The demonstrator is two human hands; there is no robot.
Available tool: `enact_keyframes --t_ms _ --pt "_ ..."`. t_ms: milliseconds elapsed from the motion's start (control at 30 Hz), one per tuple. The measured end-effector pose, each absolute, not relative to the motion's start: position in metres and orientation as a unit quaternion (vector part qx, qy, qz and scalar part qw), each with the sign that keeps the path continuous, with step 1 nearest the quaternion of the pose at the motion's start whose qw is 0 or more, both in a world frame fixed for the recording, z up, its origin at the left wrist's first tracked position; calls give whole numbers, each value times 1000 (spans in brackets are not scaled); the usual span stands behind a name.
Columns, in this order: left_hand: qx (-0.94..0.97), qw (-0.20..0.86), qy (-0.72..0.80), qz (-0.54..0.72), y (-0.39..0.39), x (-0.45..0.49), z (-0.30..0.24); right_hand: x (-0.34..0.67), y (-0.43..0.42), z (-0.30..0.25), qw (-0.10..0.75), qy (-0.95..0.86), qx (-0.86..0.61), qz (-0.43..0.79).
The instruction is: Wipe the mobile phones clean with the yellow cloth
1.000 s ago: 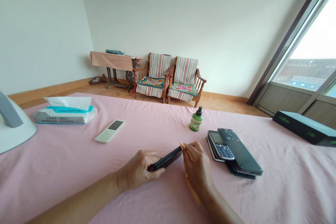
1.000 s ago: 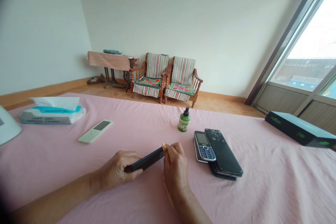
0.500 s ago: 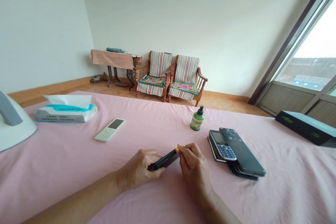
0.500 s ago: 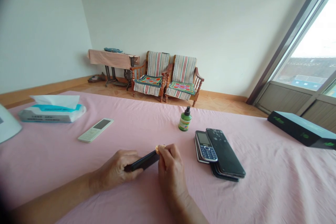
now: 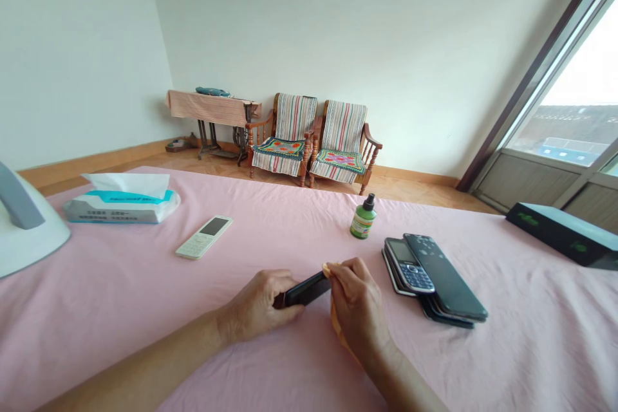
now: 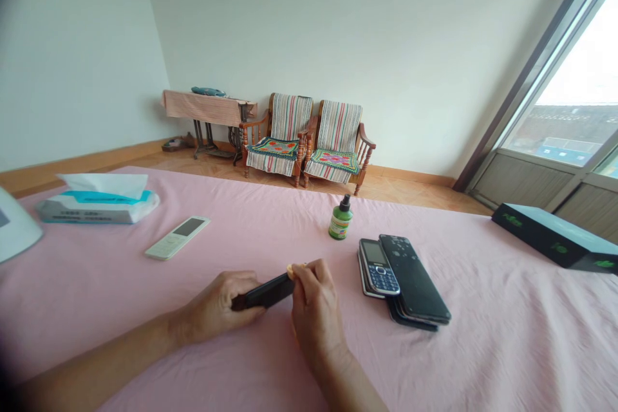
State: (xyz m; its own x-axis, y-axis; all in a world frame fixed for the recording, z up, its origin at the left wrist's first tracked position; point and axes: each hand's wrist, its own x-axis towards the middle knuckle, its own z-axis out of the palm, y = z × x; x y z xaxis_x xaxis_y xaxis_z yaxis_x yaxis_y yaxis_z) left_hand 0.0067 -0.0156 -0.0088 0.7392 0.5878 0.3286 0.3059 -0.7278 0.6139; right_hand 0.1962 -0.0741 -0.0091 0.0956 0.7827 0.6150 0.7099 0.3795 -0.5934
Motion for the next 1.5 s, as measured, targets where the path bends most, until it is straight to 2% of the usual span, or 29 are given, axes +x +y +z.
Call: enact_keyframes --t_ms 100,333,533,800,1033,1267,1500 --pt "892 274 246 263 -16 7 -9 195 -76 -10 484 -671 -561 30" --pt "890 285 231 270 -16 7 -9 164 -92 -7 451 -752 -472 92" --pt "894 280 229 266 -15 7 -10 179 -87 -10 462 -719 -512 81" --pt "900 291 205 250 -13 6 -12 160 -97 0 396 -795 -455 72" --pt "897 278 231 253 -13 7 -11 185 -86 -7 439 -727 -525 57" --pt "896 284 224 259 -14 6 -10 166 -96 -3 422 -765 -480 83" --pt "902 270 227 249 -13 5 -6 199 -78 -6 477 -664 -574 42"
